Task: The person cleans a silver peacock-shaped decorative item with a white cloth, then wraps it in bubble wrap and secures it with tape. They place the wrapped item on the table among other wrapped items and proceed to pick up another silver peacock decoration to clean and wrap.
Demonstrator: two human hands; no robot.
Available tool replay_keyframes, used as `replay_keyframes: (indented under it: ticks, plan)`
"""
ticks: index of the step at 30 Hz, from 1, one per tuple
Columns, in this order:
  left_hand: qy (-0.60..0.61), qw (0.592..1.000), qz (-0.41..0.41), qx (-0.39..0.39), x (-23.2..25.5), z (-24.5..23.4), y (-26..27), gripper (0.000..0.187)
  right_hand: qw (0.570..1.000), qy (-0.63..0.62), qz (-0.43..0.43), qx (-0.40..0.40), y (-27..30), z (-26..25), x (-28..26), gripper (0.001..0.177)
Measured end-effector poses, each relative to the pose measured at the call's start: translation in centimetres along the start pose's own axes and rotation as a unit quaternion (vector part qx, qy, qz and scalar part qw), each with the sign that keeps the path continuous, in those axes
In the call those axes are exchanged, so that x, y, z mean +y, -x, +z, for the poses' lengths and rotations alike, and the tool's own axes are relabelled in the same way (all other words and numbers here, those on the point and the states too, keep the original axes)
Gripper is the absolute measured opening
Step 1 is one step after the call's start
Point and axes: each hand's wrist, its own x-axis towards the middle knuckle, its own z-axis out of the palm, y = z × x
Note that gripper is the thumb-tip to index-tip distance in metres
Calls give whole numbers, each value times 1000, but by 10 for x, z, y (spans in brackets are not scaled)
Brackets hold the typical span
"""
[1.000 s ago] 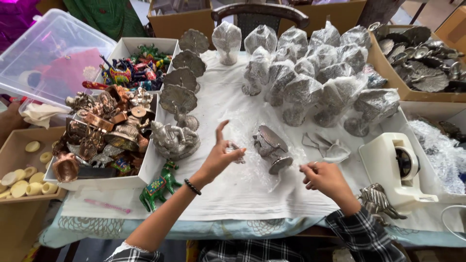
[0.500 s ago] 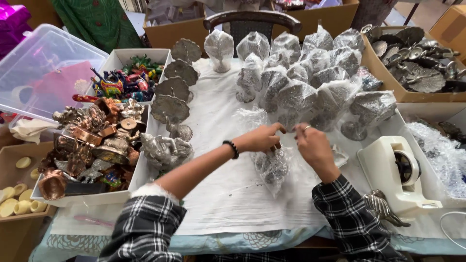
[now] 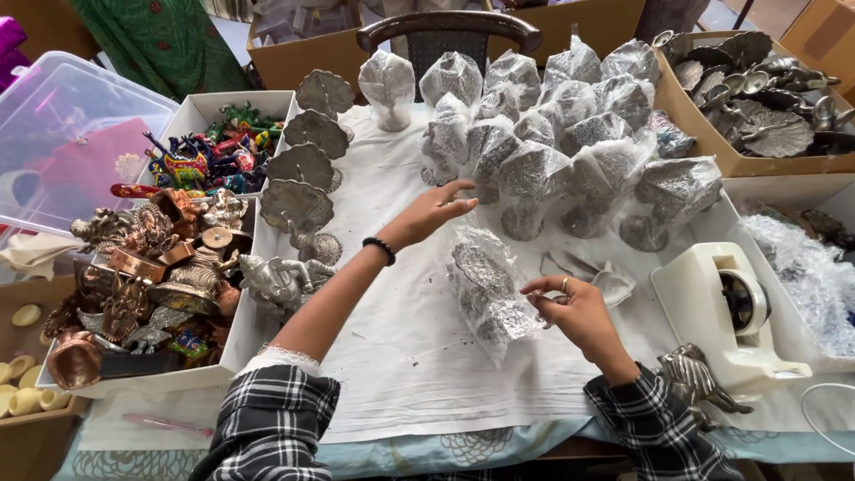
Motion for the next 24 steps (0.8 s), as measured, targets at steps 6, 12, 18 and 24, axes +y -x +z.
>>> replay_keyframes:
  ticks: [6,12,18,24]
  plan:
    - [-34,998,-36,-48,-12,6,-7,44,999,-10,29,13,7,0,-6,25]
    - [-218,974,58,1,-20,39,-30,28,997,11,70,10,10,2,4,27]
    - [-289,957,22,-10,-25,36,-21,38,993,39,114,0,8,3,4,26]
    - [-284,942,174,-36,-8,37,-29,36,984,157,86,-15,-1,-6,3,26]
